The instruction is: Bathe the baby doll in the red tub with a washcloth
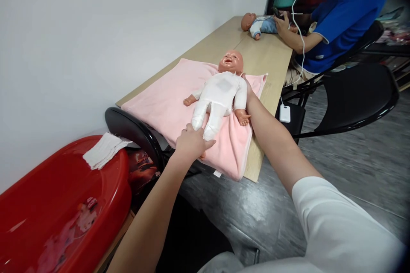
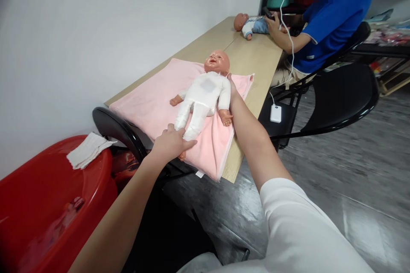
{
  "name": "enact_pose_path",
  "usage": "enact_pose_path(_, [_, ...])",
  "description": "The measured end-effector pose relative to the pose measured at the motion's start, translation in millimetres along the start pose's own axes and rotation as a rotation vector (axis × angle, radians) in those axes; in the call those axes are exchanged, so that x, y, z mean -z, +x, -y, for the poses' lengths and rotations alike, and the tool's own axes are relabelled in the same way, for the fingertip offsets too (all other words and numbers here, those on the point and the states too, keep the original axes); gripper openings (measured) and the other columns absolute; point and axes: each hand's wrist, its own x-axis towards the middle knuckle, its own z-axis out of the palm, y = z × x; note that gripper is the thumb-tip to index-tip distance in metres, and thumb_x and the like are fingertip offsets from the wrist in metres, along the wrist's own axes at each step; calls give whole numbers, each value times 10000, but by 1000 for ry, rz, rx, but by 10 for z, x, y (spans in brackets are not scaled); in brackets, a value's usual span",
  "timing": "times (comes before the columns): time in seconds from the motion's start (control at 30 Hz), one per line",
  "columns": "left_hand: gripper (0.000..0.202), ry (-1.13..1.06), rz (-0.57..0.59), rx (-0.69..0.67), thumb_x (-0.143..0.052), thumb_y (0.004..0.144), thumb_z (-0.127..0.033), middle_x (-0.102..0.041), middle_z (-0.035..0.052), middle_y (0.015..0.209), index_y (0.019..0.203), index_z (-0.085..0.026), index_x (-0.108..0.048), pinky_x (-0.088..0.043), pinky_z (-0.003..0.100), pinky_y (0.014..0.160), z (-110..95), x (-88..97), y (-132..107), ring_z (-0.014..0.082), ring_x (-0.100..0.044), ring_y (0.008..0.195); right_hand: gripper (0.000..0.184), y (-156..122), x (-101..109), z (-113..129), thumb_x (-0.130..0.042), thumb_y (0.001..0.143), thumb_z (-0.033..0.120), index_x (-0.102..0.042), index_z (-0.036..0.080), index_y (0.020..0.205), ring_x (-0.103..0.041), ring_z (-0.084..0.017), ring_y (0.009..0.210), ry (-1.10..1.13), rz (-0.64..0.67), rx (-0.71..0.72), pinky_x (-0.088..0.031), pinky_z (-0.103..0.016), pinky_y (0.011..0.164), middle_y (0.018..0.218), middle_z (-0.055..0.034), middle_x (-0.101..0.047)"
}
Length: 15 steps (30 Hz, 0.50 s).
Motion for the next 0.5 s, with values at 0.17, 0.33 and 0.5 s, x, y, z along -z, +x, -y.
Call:
enact_pose_path(0.17, [698,8,-15,-13,-572,1028,-694,-531,223,1485,1506,-195,-673,-552,497,1087,15,-22,-7,416,-615,1320,557,237,-24,-51,-244,1123,386,-573,169,1517,-614,-123,1500,59,-83,34,-438,-477,1310,1392,-96,-784])
enact_pose_path(0.33, [693,10,-26,-40,-568,1023,-692,-543,223,1487,1493,-194,-677,-550,494,1079,35,-39,0,419,-620,1307,649,275,-90,-115,-153,1135,492,-594,147,1463,-617,-180,1507,84,-160,59,-478,-483,1270,1401,-153,-760])
enact_pose_path(0.5, [666,23,-36,-23,-562,1034,-673,-548,226,1486,1476,-188,-681,-549,493,1070,7,-43,-5,412,-626,1294,743,119,-95,-160,-81,1132,641,-548,239,1548,-602,-236,1539,12,-57,81,-541,-515,1205,1510,-121,-705])
